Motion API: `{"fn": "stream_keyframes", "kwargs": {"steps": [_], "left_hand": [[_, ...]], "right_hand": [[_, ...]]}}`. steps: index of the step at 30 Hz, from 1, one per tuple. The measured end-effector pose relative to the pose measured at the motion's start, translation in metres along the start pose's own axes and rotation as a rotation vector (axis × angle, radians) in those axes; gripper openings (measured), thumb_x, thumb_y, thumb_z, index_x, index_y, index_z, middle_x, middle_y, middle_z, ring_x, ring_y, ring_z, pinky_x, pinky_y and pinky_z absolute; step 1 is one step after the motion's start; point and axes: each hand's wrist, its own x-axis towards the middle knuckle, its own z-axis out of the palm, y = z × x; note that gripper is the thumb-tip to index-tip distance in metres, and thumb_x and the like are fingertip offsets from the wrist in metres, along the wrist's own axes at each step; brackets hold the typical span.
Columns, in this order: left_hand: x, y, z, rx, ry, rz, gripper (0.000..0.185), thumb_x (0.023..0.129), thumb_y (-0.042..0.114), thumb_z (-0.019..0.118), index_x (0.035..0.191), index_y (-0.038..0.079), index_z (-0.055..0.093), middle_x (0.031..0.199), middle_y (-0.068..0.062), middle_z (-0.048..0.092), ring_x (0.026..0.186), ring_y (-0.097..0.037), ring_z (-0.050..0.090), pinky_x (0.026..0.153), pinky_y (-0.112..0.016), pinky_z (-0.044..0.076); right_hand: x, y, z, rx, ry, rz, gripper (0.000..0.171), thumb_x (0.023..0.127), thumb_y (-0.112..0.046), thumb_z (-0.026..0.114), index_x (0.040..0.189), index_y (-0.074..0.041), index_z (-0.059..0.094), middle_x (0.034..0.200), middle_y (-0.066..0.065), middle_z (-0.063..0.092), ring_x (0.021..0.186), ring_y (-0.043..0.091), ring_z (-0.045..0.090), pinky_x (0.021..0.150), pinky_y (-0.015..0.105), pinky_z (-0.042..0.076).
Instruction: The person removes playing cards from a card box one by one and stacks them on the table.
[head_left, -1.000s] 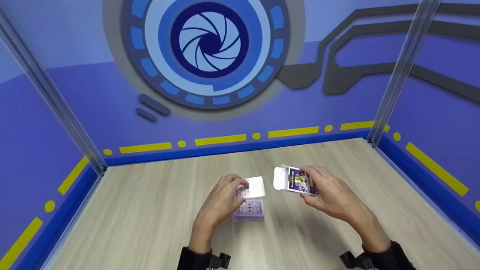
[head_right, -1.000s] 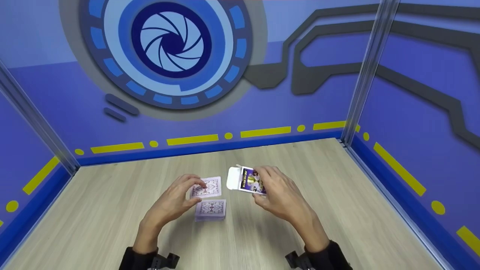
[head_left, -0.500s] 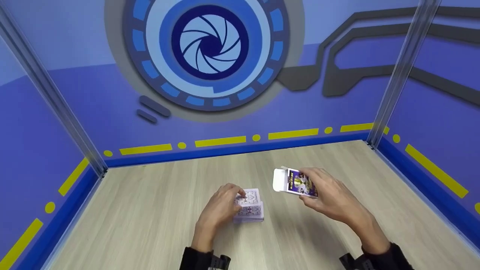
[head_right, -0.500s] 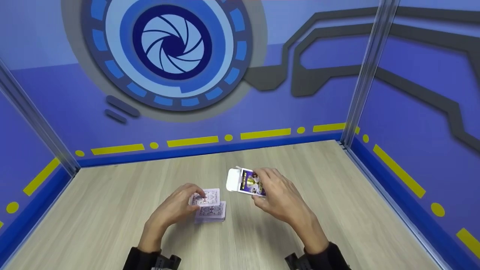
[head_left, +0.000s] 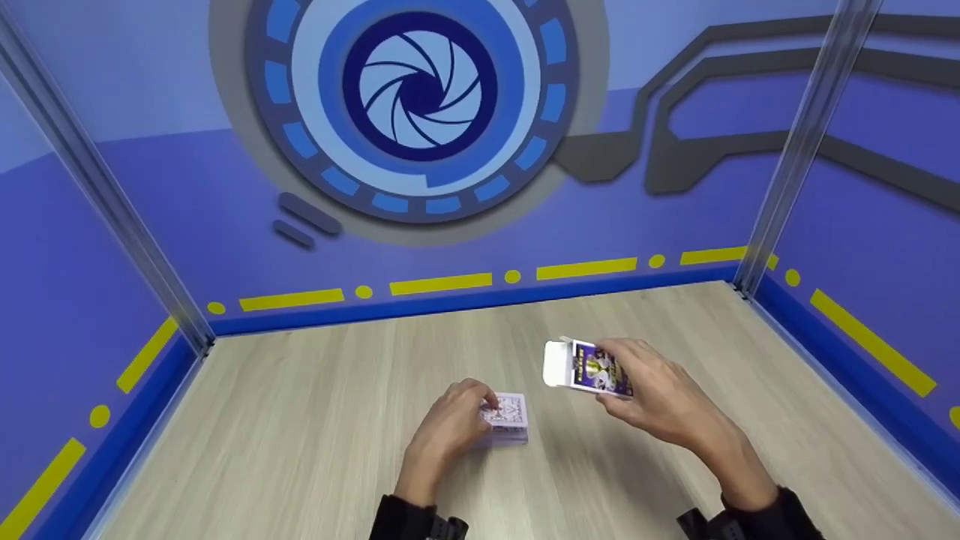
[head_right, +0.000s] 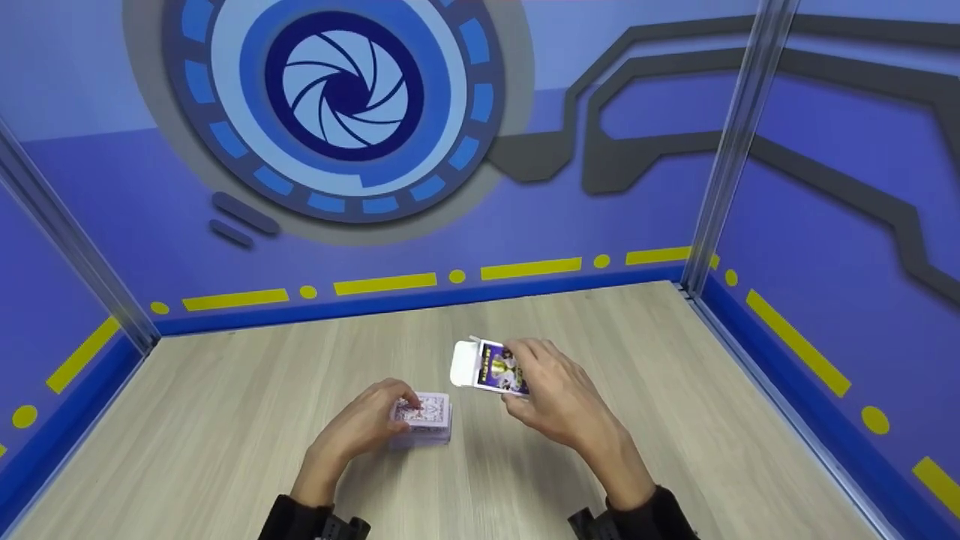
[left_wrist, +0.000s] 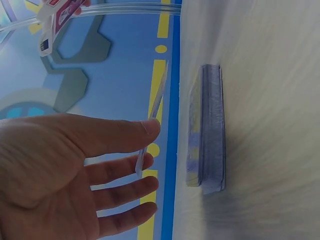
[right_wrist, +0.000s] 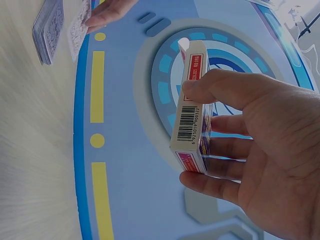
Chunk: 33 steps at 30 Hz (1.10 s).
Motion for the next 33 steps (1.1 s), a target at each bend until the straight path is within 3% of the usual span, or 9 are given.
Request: {"fn": "stream_keyframes", "kwargs": {"steps": [10,33], "left_hand": [[0.000,-0.003,0.015,0.018,-0.021,-0.061,0.028,0.079,-0.006,0.072,0.104,0.005,0.074,0.112,-0.006,0.069,0.106,-0.025,0.062,0.094,-0.044,0.051],[0.001,-0.009,0.022,-0.021,-0.072,-0.105,0.033,0.077,-0.011,0.074,0.107,0.003,0.073,0.106,-0.008,0.068,0.099,-0.024,0.062,0.088,-0.043,0.051]], "right_hand": [[-0.001,0.000,0.001,0.000,0.000,-0.006,0.064,0.082,-0.019,0.087,0.138,-0.005,0.058,0.131,0.011,0.064,0.108,0.021,0.061,0.081,0.041,0.054],[0.000,-0.001,0.000,0.012,-0.008,0.003,0.062,0.083,-0.018,0.087,0.137,-0.006,0.059,0.131,0.009,0.063,0.108,0.019,0.060,0.082,0.041,0.054]]}}
